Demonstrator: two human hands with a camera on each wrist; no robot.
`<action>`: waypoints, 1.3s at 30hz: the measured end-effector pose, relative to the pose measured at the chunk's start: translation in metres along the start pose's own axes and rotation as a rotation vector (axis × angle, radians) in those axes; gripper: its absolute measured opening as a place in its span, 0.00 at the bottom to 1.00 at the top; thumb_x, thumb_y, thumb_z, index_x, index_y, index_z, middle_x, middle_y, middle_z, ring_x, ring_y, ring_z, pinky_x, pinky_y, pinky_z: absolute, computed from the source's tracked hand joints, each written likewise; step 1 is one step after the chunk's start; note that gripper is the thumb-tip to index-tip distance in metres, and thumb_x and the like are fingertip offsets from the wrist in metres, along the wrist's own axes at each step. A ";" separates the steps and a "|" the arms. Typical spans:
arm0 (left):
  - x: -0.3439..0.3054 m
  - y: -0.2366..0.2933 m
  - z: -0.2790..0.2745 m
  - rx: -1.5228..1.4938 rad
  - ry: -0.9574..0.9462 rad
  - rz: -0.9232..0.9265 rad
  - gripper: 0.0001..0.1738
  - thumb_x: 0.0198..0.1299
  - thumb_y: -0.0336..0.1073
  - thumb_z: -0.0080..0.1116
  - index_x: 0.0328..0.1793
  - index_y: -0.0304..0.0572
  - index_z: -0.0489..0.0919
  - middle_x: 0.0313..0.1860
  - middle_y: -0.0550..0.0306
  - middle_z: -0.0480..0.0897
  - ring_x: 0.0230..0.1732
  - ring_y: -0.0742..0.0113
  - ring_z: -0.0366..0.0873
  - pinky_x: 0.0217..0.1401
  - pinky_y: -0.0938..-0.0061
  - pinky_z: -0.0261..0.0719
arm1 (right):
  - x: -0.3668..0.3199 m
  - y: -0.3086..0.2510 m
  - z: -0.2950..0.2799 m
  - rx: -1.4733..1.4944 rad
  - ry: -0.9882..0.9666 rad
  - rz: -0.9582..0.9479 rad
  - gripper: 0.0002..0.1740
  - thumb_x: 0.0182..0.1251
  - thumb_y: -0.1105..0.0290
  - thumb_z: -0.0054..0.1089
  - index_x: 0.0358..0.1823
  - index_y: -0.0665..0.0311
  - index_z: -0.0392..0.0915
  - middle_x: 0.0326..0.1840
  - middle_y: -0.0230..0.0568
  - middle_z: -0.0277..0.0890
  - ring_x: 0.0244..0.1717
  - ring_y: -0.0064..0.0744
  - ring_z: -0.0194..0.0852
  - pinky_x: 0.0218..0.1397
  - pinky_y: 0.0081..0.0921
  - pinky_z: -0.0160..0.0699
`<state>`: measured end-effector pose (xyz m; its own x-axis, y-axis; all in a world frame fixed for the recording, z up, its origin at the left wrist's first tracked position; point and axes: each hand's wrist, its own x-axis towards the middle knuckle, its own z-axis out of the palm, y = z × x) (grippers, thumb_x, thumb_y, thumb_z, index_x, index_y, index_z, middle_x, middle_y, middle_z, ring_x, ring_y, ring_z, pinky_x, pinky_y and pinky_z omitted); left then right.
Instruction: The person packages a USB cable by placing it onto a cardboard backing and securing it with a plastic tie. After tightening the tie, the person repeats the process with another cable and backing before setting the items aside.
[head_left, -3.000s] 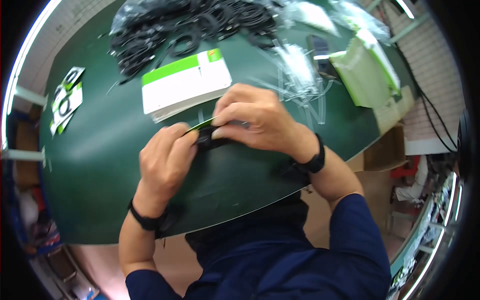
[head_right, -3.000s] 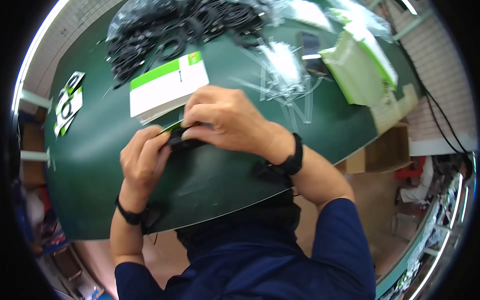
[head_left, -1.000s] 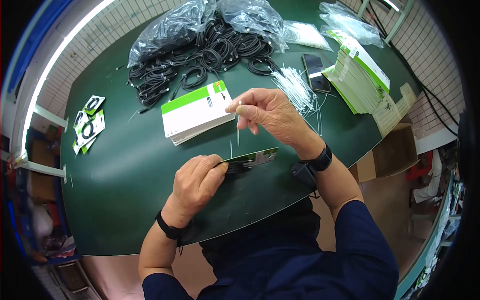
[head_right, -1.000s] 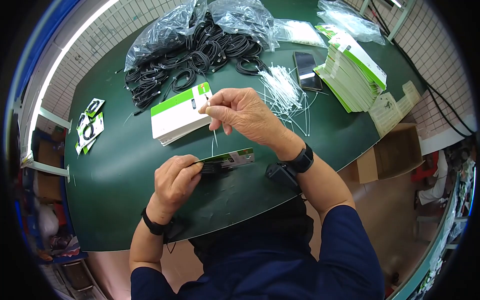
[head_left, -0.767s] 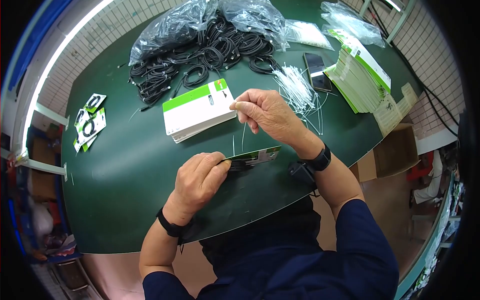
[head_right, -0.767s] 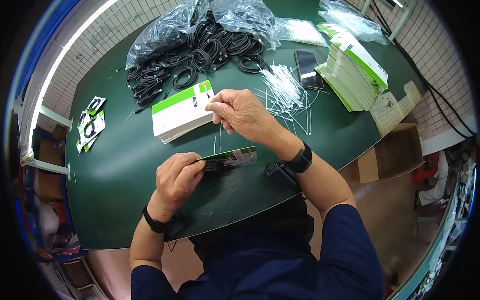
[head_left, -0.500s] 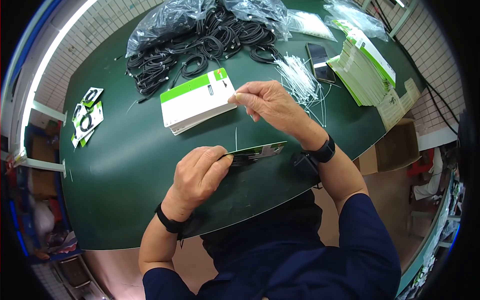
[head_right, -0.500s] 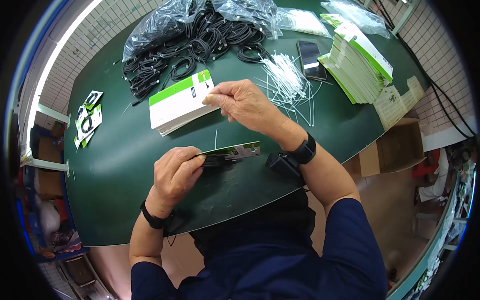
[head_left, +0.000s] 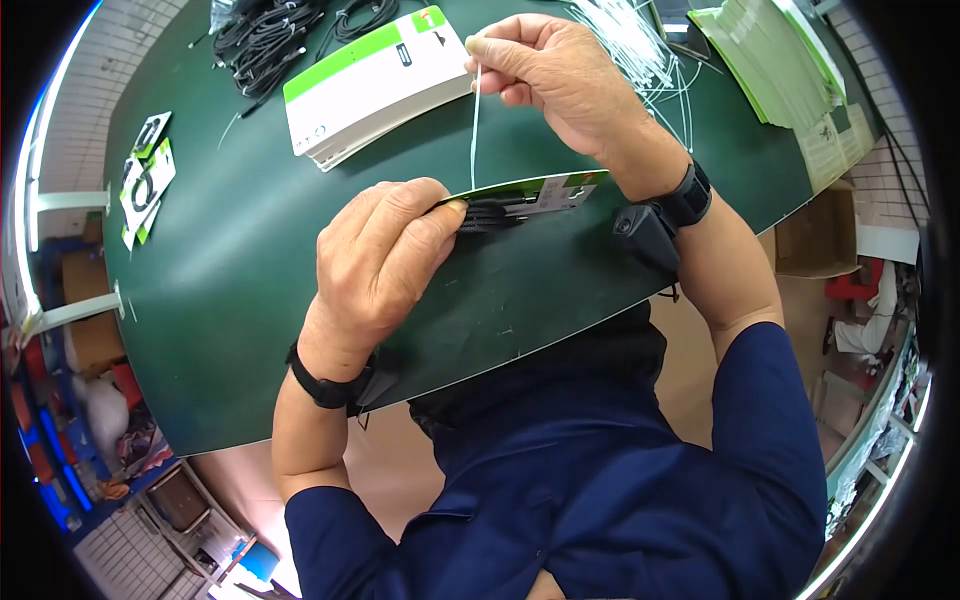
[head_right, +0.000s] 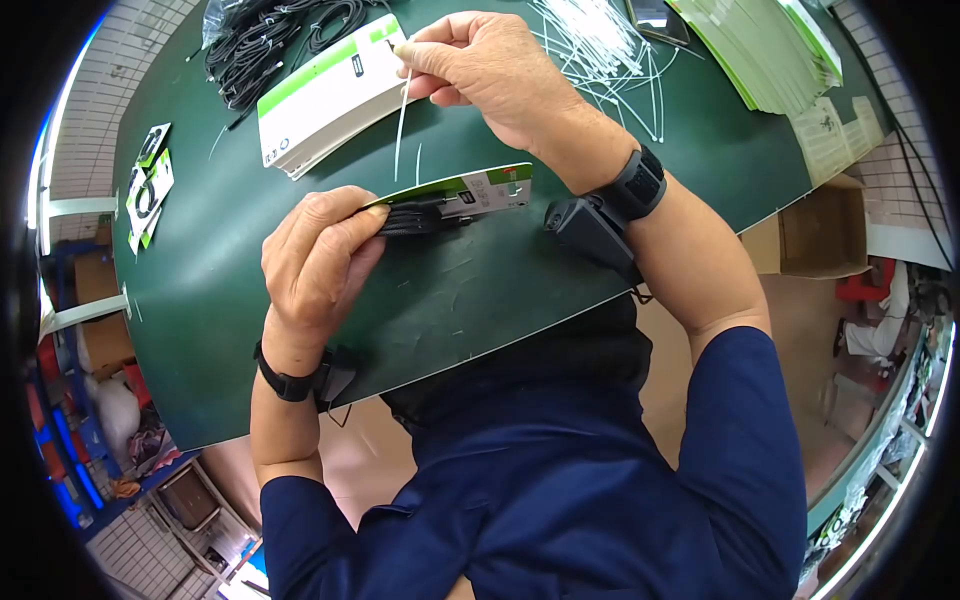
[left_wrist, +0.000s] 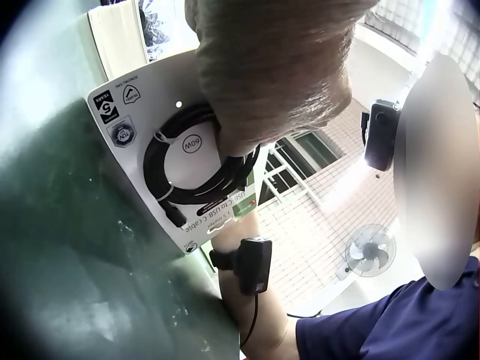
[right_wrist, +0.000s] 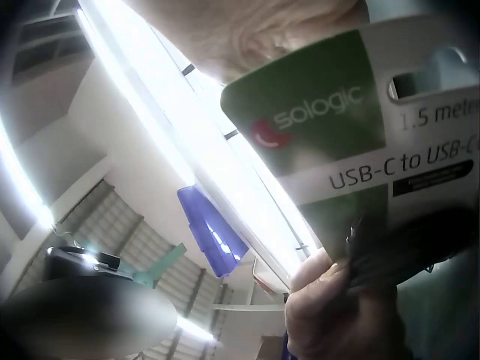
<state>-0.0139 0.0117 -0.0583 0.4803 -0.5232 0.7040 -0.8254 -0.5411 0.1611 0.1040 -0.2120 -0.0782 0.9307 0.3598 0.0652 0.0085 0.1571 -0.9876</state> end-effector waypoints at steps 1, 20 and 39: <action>0.001 -0.001 0.000 -0.003 0.000 -0.006 0.14 0.48 0.25 0.73 0.42 0.34 0.84 0.38 0.51 0.84 0.33 0.56 0.85 0.34 0.66 0.85 | -0.001 0.000 0.003 0.019 -0.007 0.029 0.11 0.80 0.63 0.67 0.49 0.65 0.87 0.42 0.31 0.87 0.39 0.14 0.84 0.41 0.10 0.81; 0.002 0.001 -0.002 -0.019 -0.027 -0.017 0.17 0.43 0.25 0.75 0.41 0.34 0.83 0.38 0.51 0.84 0.34 0.56 0.85 0.36 0.66 0.85 | -0.006 0.007 0.013 0.039 -0.050 0.130 0.13 0.76 0.65 0.71 0.50 0.69 0.85 0.40 0.36 0.87 0.36 0.15 0.84 0.41 0.11 0.83; 0.001 0.003 -0.005 -0.034 -0.047 -0.024 0.20 0.40 0.19 0.78 0.42 0.34 0.84 0.39 0.48 0.87 0.35 0.54 0.87 0.36 0.68 0.86 | -0.011 0.009 0.016 -0.149 -0.151 0.109 0.12 0.77 0.65 0.68 0.47 0.68 0.86 0.36 0.35 0.87 0.35 0.14 0.83 0.39 0.11 0.81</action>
<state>-0.0173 0.0126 -0.0541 0.5129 -0.5414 0.6662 -0.8227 -0.5315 0.2014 0.0876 -0.2000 -0.0853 0.8639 0.5025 -0.0331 -0.0246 -0.0234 -0.9994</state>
